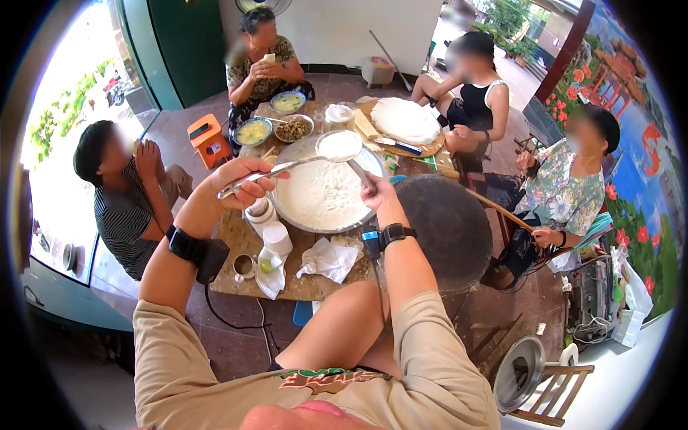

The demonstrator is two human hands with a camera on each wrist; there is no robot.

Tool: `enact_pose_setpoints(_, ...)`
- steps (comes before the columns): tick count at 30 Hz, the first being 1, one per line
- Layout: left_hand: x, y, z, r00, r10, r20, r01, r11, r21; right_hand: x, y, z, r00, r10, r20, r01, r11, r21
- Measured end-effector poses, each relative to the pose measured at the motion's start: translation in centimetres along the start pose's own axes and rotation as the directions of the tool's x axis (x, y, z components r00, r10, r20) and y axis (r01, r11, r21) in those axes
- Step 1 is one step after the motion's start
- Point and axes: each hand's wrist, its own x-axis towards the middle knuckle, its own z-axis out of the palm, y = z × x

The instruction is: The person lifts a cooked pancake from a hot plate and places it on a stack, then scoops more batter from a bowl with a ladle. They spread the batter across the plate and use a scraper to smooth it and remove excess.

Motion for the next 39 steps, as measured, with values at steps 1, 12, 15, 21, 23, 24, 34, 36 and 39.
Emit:
enact_pose_setpoints(1,0.0,0.0,0.0,1.0,0.006,0.008,-0.006,1.0,0.004,0.0,0.2,0.3,1.0,-0.004,-0.018,0.004,1.0,-0.012)
enact_pose_setpoints(12,0.7,-0.1,0.6,0.999,0.032,0.006,-0.032,0.998,0.054,1.3,1.8,0.4,0.995,-0.034,-0.095,0.004,0.952,-0.306)
enact_pose_setpoints(15,0.4,-0.4,0.8,0.996,0.08,-0.029,-0.076,0.99,0.118,1.2,2.6,-0.2,0.958,-0.206,-0.197,0.086,0.867,-0.491)
enact_pose_setpoints(21,-0.3,-0.5,1.5,0.973,0.186,-0.136,-0.138,0.943,0.303,-0.7,3.5,-0.4,0.857,-0.479,-0.19,0.214,0.665,-0.715)
enact_pose_setpoints(23,-0.5,-0.5,1.8,0.959,0.224,-0.174,-0.149,0.92,0.363,-0.5,2.9,-1.0,0.858,-0.486,-0.167,0.217,0.638,-0.739)
enact_pose_setpoints(24,-0.5,-0.5,1.8,0.953,0.233,-0.195,-0.148,0.916,0.372,-0.6,2.6,-1.2,0.858,-0.489,-0.156,0.219,0.623,-0.751)
enact_pose_setpoints(34,0.9,-0.5,2.2,0.939,0.202,-0.279,-0.144,0.966,0.214,-4.9,3.8,1.0,0.431,-0.685,0.588,0.325,-0.49,-0.809)
enact_pose_setpoints(36,1.2,-0.1,2.1,0.959,0.168,-0.23,-0.131,0.977,0.168,-7.4,4.5,2.7,0.501,-0.551,0.667,0.269,-0.633,-0.726)
enact_pose_setpoints(39,2.0,0.6,1.4,0.981,0.126,-0.145,-0.11,0.988,0.108,-7.7,5.3,2.9,0.266,-0.349,0.899,0.274,-0.866,-0.417)
